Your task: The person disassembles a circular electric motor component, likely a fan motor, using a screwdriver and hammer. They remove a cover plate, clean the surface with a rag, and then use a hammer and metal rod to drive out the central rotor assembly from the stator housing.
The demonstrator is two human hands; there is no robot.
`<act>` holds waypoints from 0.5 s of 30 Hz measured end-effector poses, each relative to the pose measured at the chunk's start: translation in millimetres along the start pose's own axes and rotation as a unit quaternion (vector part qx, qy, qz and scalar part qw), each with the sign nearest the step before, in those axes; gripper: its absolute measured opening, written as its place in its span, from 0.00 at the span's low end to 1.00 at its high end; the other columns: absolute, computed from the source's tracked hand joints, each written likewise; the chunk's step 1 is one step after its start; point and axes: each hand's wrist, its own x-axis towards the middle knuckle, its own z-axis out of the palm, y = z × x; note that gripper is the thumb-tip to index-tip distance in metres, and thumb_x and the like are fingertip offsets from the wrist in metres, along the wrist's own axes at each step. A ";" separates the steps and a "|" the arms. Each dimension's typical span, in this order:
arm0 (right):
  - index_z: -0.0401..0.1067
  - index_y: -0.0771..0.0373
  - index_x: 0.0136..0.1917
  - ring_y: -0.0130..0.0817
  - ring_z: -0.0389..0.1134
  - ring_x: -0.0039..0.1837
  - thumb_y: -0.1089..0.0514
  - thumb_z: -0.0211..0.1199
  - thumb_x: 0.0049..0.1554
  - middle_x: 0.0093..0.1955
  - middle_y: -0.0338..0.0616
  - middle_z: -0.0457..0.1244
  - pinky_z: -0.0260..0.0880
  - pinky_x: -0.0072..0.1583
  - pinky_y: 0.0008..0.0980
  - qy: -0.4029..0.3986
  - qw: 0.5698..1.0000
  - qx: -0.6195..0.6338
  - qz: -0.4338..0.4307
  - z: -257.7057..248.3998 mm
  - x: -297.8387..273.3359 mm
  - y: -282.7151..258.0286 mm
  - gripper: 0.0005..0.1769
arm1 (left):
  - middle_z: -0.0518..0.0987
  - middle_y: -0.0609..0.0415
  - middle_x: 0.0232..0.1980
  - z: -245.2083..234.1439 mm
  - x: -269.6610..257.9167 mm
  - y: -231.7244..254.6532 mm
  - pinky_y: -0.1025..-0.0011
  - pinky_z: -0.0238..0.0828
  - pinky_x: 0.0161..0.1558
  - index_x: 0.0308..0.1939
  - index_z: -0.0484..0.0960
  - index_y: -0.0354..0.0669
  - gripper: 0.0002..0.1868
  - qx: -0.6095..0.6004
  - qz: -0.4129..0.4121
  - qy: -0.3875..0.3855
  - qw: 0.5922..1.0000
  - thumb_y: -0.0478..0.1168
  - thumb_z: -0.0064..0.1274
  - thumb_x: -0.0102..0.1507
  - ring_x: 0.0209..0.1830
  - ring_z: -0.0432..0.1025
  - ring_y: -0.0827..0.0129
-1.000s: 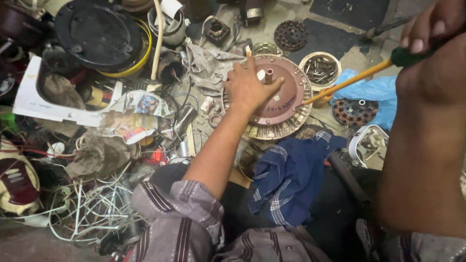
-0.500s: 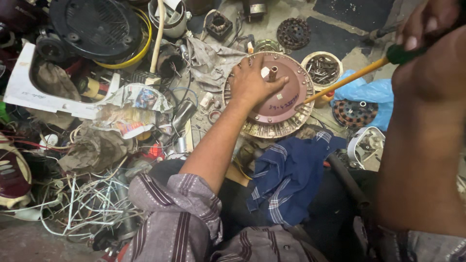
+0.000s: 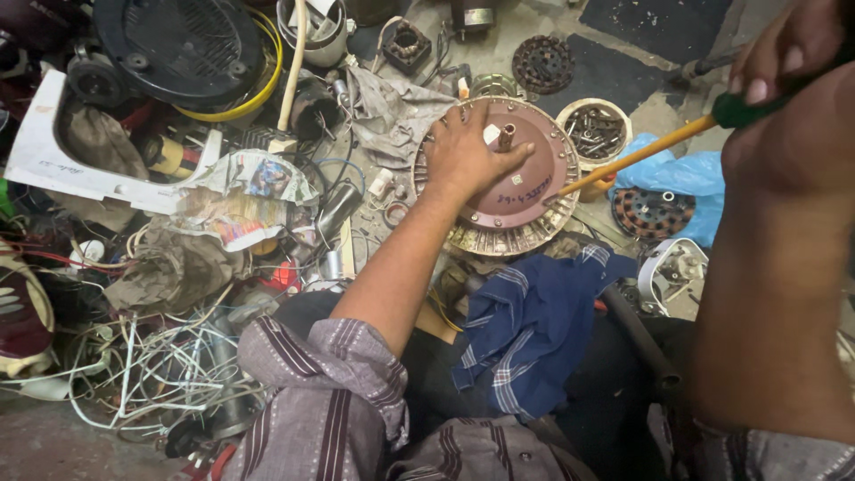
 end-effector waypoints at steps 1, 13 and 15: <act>0.59 0.59 0.42 0.34 0.54 0.35 0.43 0.43 0.74 0.35 0.41 0.54 0.54 0.40 0.30 -0.001 1.000 0.000 0.000 1.3 -1.1 -0.3 0.23 | 0.64 0.39 0.68 -0.2 -0.4 -0.7 0.45 0.62 0.63 0.75 0.61 0.52 0.58 -0.002 0.002 0.004 1.000 0.78 0.57 0.50 0.68 0.60 0.43; 0.60 0.60 0.44 0.35 0.55 0.36 0.40 0.42 0.74 0.36 0.42 0.55 0.55 0.41 0.31 -0.006 1.000 0.015 -0.005 -2.9 2.6 0.4 0.25 | 0.62 0.37 0.69 1.4 4.0 0.0 0.44 0.62 0.62 0.75 0.60 0.50 0.58 0.007 -0.004 -0.015 1.000 0.78 0.57 0.51 0.68 0.59 0.43; 0.60 0.60 0.44 0.36 0.55 0.36 0.40 0.42 0.74 0.36 0.42 0.55 0.56 0.41 0.31 -0.013 1.000 0.021 -0.005 -0.9 1.9 2.2 0.25 | 0.62 0.36 0.69 1.1 2.7 -0.6 0.44 0.62 0.62 0.75 0.60 0.50 0.58 0.005 -0.001 -0.011 1.000 0.78 0.57 0.51 0.68 0.59 0.42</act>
